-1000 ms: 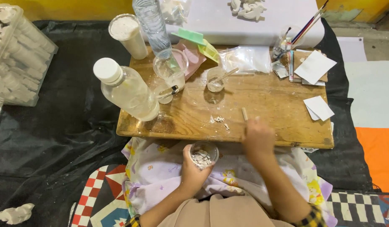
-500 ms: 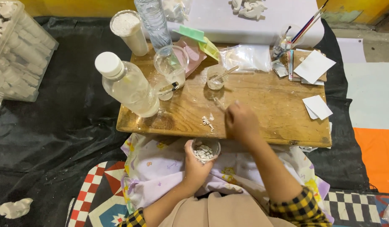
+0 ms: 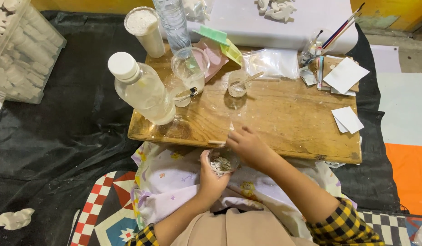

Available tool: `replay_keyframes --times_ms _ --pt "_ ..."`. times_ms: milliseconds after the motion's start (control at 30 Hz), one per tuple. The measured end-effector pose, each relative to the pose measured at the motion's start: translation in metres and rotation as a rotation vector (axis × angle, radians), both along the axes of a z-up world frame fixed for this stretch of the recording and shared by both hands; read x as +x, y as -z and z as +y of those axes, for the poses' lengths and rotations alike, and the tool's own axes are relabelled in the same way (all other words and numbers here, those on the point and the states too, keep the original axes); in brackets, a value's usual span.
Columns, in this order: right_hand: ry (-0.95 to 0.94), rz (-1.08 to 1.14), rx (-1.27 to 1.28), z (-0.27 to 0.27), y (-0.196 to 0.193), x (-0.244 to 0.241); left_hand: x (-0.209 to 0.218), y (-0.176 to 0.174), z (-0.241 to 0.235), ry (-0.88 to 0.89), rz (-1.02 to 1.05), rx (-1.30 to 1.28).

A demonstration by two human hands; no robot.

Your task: Mixing plaster powder with water in small containers and preparing it for casting into molds.

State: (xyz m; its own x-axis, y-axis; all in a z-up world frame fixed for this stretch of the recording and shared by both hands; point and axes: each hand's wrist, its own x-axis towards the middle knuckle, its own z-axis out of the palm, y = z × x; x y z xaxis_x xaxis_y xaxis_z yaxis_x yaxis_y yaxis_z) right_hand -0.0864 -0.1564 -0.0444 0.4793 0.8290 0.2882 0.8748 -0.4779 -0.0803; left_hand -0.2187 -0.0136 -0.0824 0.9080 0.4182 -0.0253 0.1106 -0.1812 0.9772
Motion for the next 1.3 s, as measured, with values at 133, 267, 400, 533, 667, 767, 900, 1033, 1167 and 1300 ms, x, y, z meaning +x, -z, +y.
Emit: replay_keyframes --times_ms 133,267,400,533,667,767,900,1033,1167,1300 --pt "0.06 0.122 -0.032 -0.025 0.005 0.016 0.001 0.002 0.002 0.013 0.048 -0.019" --pt "0.3 -0.125 0.008 -0.061 0.037 0.047 0.001 0.001 0.002 0.027 0.051 -0.005" --pt "0.234 -0.192 0.027 -0.041 0.037 0.009 0.0 0.008 0.002 0.003 0.052 0.013" --pt "0.129 -0.102 0.06 -0.021 0.01 -0.03 0.0 0.007 -0.002 -0.015 0.074 0.041" --pt "0.247 -0.083 0.221 -0.062 -0.005 -0.016 0.001 0.01 0.0 -0.017 0.022 0.054" --pt "0.558 0.01 0.32 -0.118 -0.03 -0.019 0.0 0.009 -0.002 0.052 0.053 0.051" --pt "1.049 0.101 0.216 -0.194 -0.038 -0.039 0.0 -0.006 -0.006 0.123 0.141 0.01" --pt "1.166 0.094 0.182 -0.207 -0.001 -0.046 0.002 0.006 -0.017 0.118 0.108 0.036" --pt "0.91 -0.238 0.104 -0.142 0.019 -0.046 0.003 0.003 -0.034 0.157 0.202 0.004" --pt "0.634 -0.128 0.143 -0.067 0.015 -0.056 0.002 0.012 -0.046 0.154 0.132 0.029"
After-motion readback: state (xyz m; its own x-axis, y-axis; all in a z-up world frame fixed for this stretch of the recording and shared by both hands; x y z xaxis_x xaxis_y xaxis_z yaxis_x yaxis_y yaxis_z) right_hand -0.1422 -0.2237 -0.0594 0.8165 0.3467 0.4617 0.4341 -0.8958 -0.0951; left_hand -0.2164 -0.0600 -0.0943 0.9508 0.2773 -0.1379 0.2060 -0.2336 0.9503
